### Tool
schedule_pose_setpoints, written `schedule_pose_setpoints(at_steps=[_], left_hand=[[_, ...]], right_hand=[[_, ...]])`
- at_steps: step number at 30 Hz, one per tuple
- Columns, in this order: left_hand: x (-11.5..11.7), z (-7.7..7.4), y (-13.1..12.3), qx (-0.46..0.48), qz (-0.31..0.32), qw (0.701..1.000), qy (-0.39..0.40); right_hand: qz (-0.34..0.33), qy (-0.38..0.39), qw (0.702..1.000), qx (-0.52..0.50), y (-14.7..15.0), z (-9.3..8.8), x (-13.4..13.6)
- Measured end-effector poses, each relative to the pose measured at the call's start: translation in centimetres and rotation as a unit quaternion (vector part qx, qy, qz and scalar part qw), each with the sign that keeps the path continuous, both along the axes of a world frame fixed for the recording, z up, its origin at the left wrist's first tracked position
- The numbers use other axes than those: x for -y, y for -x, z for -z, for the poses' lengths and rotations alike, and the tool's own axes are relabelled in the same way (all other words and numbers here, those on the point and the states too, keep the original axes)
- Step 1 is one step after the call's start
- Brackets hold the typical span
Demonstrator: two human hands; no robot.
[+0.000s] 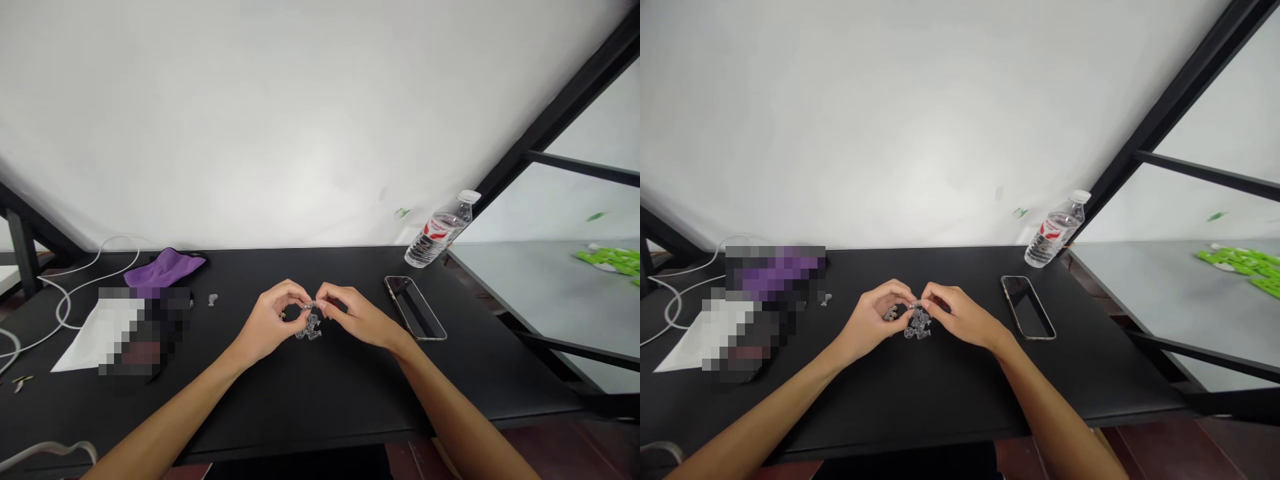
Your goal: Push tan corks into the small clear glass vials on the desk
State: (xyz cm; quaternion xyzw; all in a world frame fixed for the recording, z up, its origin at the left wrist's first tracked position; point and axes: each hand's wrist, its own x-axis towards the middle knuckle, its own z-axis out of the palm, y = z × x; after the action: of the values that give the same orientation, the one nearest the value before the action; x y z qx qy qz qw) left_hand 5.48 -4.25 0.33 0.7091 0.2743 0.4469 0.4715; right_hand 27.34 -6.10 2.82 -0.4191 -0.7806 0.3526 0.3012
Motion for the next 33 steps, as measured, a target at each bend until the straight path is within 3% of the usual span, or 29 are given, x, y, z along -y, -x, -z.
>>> schedule_pose_setpoints(at_steps=[4,10,18,27,33], left_hand=[[-0.8,0.0,1.1,-0.059,-0.011,0.998,0.003],[-1.9,0.7,2.7,-0.236,-0.011,0.968,-0.08],[-2.4,2.8,2.7,-0.291,0.013,0.949,-0.12],[-3.1,1.2,3.8,-0.282,-0.019,0.953,-0.111],[-3.8,0.3,5.2,-0.304,0.005,0.948,-0.094]], right_hand=[[0.046,-0.003,0.999,0.006,-1.6,-0.2,-0.4],[0.086,0.015,0.992,0.088,-5.4,-0.2,-1.4],[0.071,0.05,0.989,0.123,-6.7,0.0,-1.5],[0.036,0.126,0.98,0.151,-8.2,0.1,-1.4],[0.0,0.157,0.973,0.169,-8.7,0.0,-1.2]])
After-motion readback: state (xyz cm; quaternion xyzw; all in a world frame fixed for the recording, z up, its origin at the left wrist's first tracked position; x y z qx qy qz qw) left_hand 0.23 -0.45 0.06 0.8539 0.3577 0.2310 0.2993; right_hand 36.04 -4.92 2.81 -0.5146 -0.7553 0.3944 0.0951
